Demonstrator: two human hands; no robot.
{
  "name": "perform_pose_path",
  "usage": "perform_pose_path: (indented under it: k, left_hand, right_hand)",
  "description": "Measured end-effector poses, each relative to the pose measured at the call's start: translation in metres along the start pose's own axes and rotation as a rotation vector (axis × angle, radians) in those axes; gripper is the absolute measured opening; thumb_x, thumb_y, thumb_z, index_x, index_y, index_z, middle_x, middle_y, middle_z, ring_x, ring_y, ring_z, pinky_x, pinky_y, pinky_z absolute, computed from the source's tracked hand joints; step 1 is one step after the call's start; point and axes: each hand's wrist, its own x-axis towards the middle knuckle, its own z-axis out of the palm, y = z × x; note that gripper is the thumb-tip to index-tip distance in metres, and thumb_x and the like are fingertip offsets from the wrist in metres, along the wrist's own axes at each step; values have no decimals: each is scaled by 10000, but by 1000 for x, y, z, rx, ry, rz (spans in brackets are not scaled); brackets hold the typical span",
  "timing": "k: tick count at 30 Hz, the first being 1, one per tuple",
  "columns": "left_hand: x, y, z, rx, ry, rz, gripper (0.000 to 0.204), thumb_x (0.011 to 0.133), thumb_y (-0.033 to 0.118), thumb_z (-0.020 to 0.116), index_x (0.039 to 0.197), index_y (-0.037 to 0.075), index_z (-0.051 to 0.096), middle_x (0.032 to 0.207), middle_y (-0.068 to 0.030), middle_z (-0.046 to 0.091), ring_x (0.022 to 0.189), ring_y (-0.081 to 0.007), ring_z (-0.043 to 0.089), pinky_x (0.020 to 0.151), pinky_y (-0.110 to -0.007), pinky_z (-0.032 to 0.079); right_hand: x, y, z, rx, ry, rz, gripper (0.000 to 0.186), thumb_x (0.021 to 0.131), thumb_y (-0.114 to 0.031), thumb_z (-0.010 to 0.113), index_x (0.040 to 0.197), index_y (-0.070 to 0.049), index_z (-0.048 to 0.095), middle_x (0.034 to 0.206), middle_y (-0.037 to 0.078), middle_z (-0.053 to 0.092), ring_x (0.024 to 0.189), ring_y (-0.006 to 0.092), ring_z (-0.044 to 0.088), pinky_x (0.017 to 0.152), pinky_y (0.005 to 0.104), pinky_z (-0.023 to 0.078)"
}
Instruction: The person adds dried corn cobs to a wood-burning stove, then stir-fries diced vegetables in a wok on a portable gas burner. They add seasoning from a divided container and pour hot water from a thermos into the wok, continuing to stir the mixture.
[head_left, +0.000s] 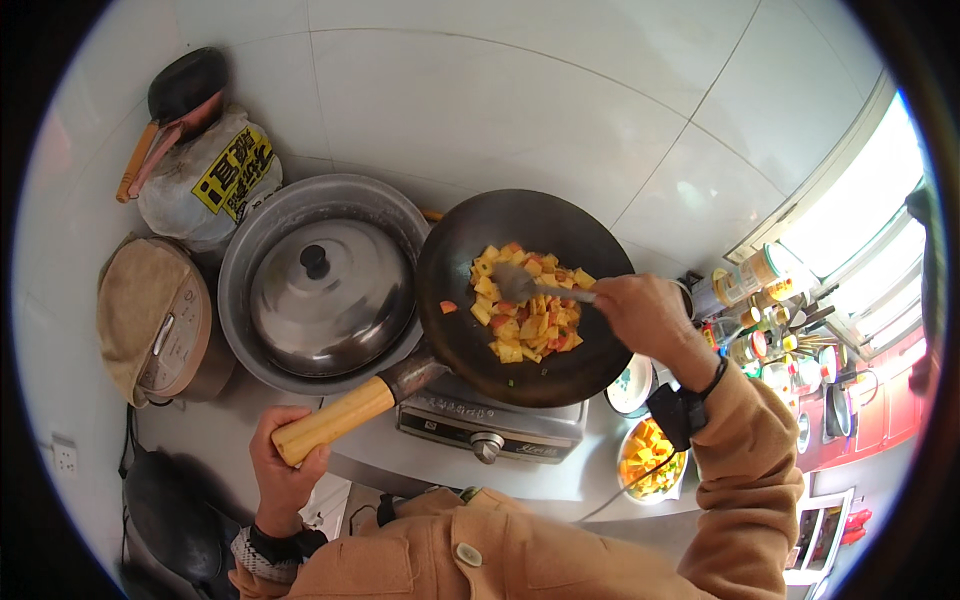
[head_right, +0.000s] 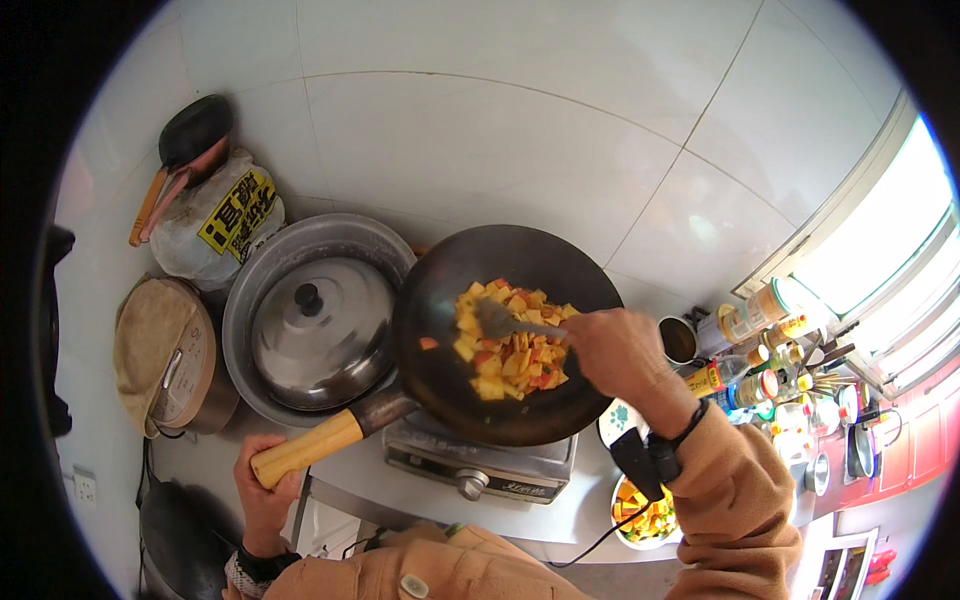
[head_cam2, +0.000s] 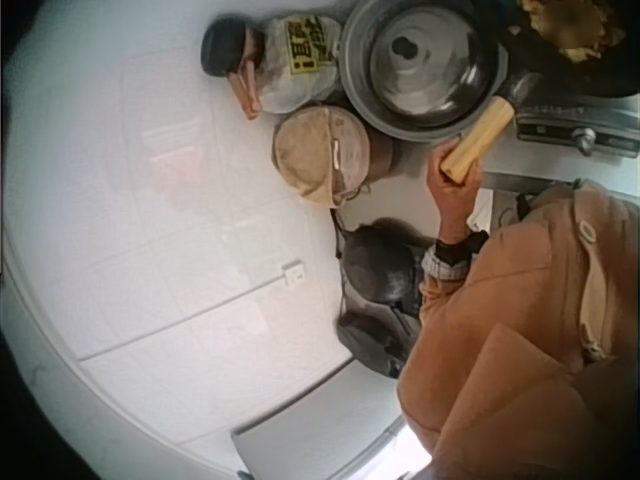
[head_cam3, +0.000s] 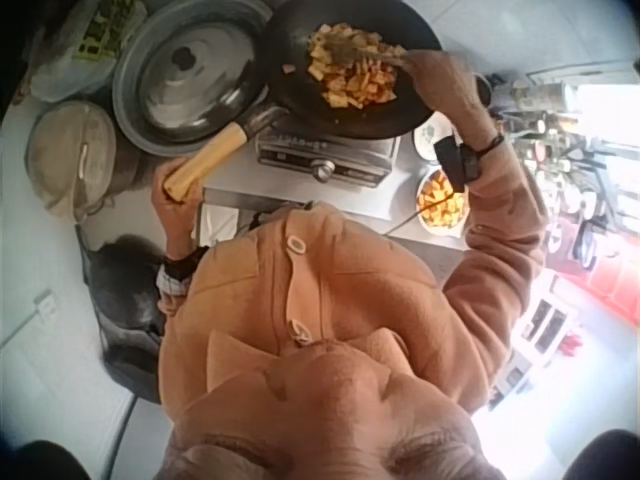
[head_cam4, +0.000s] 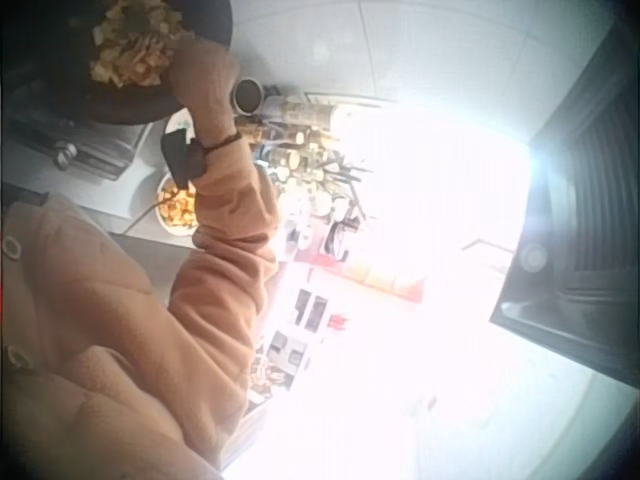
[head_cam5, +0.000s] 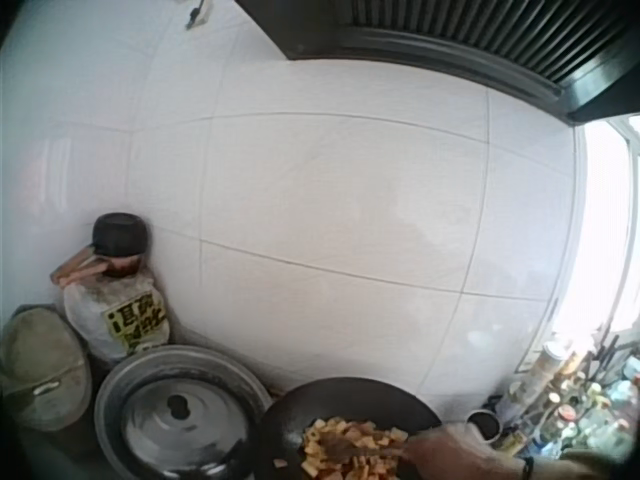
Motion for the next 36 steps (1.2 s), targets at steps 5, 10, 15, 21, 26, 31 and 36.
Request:
perform_pose_path:
  k: [5,10,15,21,26,31,36]
  left_hand:
    - [1,5,1,-27,-11,5,372,715,32,702,1055,0,554,949,-46,573,839,-106,554,765,-246,464]
    - [1,3,2,-7,-3,60,371,715,34,693,1058,4,555,952,-47,572,839,-108,552,766,-245,462]
    - [0,3,2,-27,2,-8,375,707,26,691,1055,9,555,958,-52,569,838,-107,551,768,-241,460]
    - [1,8,2,-7,2,30,383,701,37,707,1048,-2,550,945,-49,572,836,-105,552,769,-239,462]
    - [1,9,3,-18,1,21,380,709,43,711,1051,0,552,943,-50,576,838,-107,558,766,-240,466]
    - [0,9,3,-21,7,35,377,711,48,712,1048,1,551,947,-53,579,834,-108,559,761,-242,466]
    - [2,6,1,-17,-17,13,378,705,49,713,1044,2,553,949,-55,582,837,-113,557,775,-249,464]
  right_hand:
    - [-3,10,-10,-118,-111,25,102,806,-184,590,833,-136,675,761,112,681,742,344,672,638,470,524]
    - [-23,48,-44,-215,-90,135,155,847,-196,561,870,-141,704,764,110,685,755,328,680,646,465,529]
    - [-7,56,-10,-148,-232,257,220,893,-256,541,924,-124,715,828,123,697,834,333,679,711,480,532]
    - [10,33,20,155,-38,-42,196,890,-262,568,964,-154,713,820,131,685,803,355,654,715,469,515]
    - [-23,48,-26,-80,-87,-76,173,873,-220,588,938,-134,724,794,123,679,771,340,652,675,463,502]
    - [-17,51,-13,75,-378,11,210,871,-257,582,901,-109,728,811,149,678,793,351,660,706,443,522]
    - [8,20,36,436,-242,55,248,882,-291,576,945,-101,721,881,168,686,835,375,658,749,460,528]
